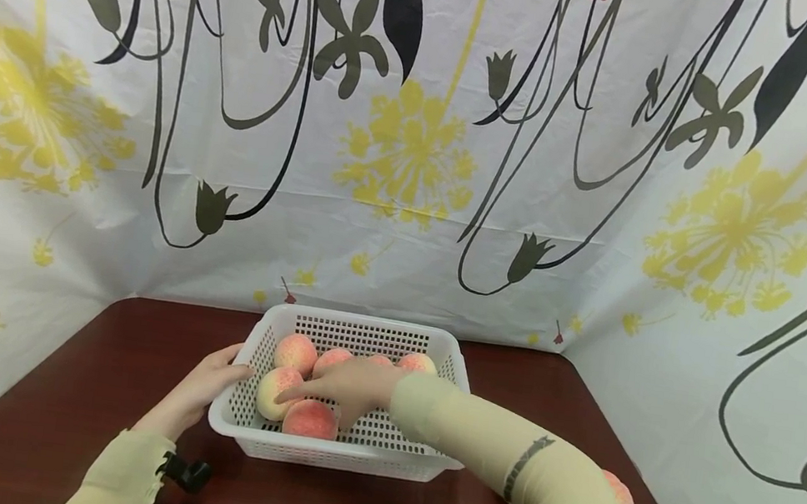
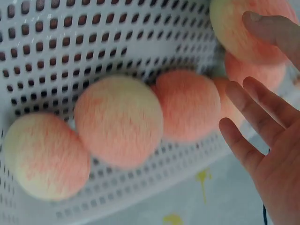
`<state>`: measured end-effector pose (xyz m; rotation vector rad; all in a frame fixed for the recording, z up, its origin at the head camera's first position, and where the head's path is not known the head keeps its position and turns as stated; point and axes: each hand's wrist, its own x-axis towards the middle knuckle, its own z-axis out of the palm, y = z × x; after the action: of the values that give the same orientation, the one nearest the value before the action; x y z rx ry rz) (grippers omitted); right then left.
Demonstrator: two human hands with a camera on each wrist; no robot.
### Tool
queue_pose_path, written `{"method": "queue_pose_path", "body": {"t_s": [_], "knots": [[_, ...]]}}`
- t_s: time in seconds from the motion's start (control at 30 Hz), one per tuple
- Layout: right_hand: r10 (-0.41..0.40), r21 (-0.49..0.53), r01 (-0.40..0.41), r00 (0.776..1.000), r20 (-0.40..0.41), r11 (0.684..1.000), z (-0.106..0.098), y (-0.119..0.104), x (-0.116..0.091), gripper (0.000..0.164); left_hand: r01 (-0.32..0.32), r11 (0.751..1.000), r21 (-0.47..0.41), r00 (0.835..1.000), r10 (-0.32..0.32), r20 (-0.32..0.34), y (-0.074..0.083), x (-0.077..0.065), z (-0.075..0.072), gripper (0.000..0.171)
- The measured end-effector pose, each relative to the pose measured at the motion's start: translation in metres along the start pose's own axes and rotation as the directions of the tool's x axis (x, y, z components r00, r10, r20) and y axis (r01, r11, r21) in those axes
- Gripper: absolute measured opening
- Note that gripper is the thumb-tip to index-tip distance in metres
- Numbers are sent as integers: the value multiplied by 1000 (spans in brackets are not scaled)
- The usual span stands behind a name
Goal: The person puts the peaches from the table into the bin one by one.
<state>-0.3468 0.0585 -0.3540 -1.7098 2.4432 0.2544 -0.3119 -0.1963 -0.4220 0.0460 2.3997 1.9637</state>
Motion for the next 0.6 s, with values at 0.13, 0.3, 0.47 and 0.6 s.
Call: {"method": "queue_pose_path", "body": {"t_s": [0.13, 0.3, 0.47, 0.6], "knots": [[121, 47, -118, 991, -54, 992, -18, 9, -22, 94, -1, 1000, 13, 1000, 2, -3, 1, -1, 0, 57], [269, 90, -259, 956, -114, 962, -36, 26, -62, 89, -8, 1000, 23, 1000, 8, -2, 0, -1, 0, 58], [383, 180, -355, 910, -157, 917, -37, 51, -111, 83, -9, 1000, 11, 1000, 9, -2, -2, -1, 2, 59], [466, 279, -410, 867, -176, 868, -28, 65, -153, 70, -17, 1000, 2, 1000, 17, 1, -2, 1, 3, 58]]}}
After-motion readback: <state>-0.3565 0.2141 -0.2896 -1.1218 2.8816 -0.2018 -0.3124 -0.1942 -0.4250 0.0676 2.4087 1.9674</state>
